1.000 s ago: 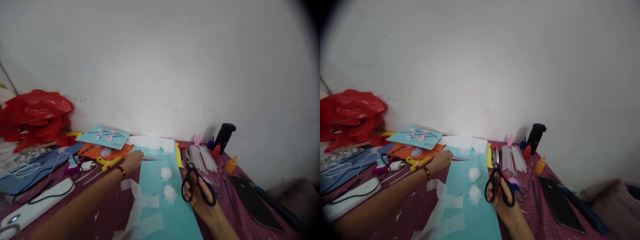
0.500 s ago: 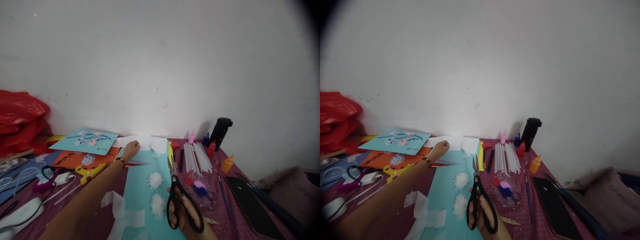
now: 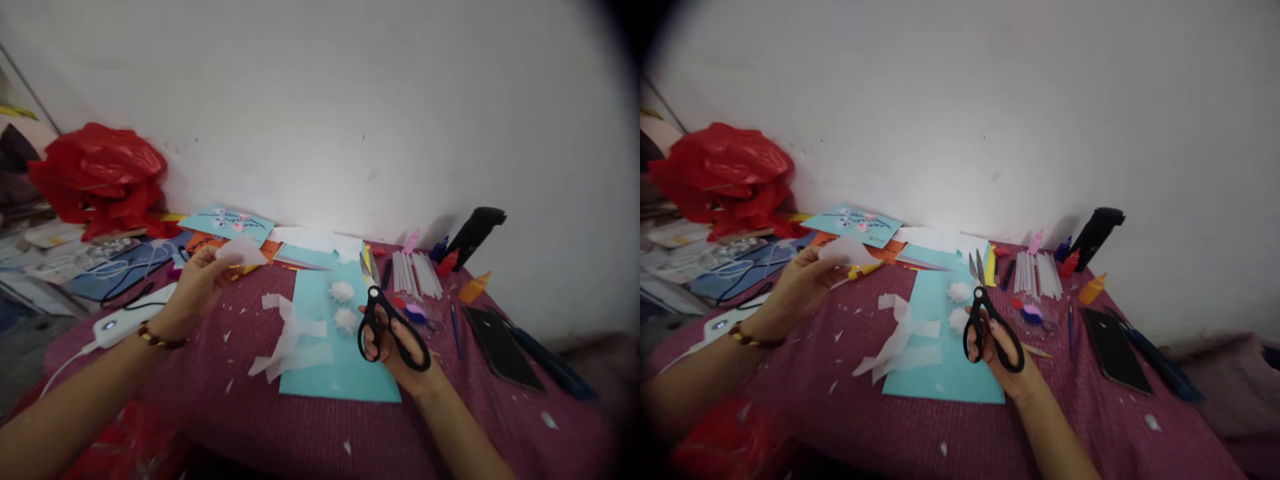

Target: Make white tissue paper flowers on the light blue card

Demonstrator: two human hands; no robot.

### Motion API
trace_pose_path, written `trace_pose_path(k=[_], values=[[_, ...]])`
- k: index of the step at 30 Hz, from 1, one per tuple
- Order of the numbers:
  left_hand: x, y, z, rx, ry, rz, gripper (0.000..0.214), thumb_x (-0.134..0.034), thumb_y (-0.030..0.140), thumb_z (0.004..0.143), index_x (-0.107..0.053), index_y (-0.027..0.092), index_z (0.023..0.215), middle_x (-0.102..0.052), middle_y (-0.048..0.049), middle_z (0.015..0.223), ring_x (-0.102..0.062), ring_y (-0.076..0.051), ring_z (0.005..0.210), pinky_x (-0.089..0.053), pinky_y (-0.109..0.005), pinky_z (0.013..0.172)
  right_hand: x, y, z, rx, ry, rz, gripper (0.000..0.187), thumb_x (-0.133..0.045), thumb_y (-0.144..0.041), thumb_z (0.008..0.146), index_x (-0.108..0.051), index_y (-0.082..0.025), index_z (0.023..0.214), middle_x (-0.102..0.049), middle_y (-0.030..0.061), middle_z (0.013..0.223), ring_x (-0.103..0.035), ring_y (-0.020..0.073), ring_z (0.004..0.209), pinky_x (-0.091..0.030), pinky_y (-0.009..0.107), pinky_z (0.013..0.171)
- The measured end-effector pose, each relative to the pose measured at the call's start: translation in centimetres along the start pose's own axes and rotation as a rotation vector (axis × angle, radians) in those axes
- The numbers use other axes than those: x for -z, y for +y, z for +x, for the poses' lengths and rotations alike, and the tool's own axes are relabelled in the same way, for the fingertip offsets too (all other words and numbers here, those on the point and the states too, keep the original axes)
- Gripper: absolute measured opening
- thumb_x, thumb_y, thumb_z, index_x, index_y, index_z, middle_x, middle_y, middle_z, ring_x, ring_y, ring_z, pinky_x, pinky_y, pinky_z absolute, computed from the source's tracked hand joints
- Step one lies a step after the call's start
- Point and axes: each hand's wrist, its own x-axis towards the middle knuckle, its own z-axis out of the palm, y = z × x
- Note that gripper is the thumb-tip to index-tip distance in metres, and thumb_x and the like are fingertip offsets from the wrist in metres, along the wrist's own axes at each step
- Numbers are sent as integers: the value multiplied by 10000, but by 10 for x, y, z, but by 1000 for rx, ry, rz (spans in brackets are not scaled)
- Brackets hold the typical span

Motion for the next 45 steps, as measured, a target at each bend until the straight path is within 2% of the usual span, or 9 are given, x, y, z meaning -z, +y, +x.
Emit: trace_pose_path(k=[6, 14, 20, 25, 29, 34, 36, 39, 45], values=[[-30, 12, -71, -345, -299, 186, 197, -683, 101, 709, -508, 189, 693, -646, 16, 829, -611, -108, 765, -487, -234, 697, -31, -2, -60, 6, 46, -181, 440, -595, -496, 816, -614, -241, 1174, -567, 22, 765, -508, 150, 611, -408, 299, 586], [-89, -71, -166, -710, -711, 601, 165, -496, -12, 739, -500, 153, 750, -618, -62, 876, -565, -174, 863, -472, -315, 766, -40, 38, -213, -132, 244, -656, 556, -521, -596, 819, -518, -240, 1247, -567, 47, 799, -507, 171, 627, -396, 310, 592], [-73, -122, -212, -673, -907, 891, 144, -454, 37, 830, -567, 126, 822, -603, -72, 868, -536, -198, 889, -479, -354, 850, -56, 70, -268, -295, 289, -706, 603, -529, -636, 798, -481, -279, 1281, -540, 34, 780, -498, 174, 630, -417, 316, 601], [-51, -111, -218, -568, -1037, 1037, 213, -475, 83, 849, -596, 124, 1019, -602, -118, 1114, -497, -253, 1102, -411, -439, 978, -51, 90, -274, -277, 348, -677, 538, -507, -589, 843, -475, -271, 1276, -533, 17, 795, -481, 148, 637, -397, 295, 619], [-38, -87, -246, -254, -1037, 756, 187, -457, 198, 895, -619, 164, 983, -624, -92, 1063, -531, -226, 1043, -409, -408, 939, -46, 96, -279, -278, 362, -662, 529, -504, -576, 852, -477, -248, 1267, -533, 12, 760, -479, 147, 625, -394, 292, 613], [-41, -106, -272, 1033, -751, 69, 544, -391, 673, 826, -564, 164, 743, -557, -10, 656, -503, -114, 554, -393, -231, 514, -42, 93, -286, -268, 409, -707, 524, -503, -595, 839, -515, -253, 1236, -535, 20, 742, -482, 159, 622, -412, 296, 599], [-51, -120, -267, 1284, -537, -117, 656, -384, 782, 746, -573, 156, 798, -561, -8, 654, -507, -113, 530, -406, -233, 496, -41, 91, -288, -295, 413, -733, 497, -522, -570, 839, -529, -263, 1229, -548, 30, 753, -493, 174, 647, -421, 306, 612], [-70, -131, -252, 1319, -377, -171, 674, -478, 788, 687, -590, 133, 798, -571, -13, 637, -523, -128, 526, -471, -285, 531, -35, 92, -292, -319, 394, -740, 527, -559, -568, 818, -523, -266, 1249, -550, 32, 760, -492, 181, 653, -412, 312, 614], [-82, -133, -255, 1149, -256, -157, 246, -738, 310, 671, -572, 131, 697, -556, 17, 603, -509, -86, 516, -456, -224, 516, -19, 101, -298, -334, 323, -655, 630, -537, -642, 793, -482, -260, 1291, -518, 14, 750, -458, 153, 599, -375, 286, 561]])
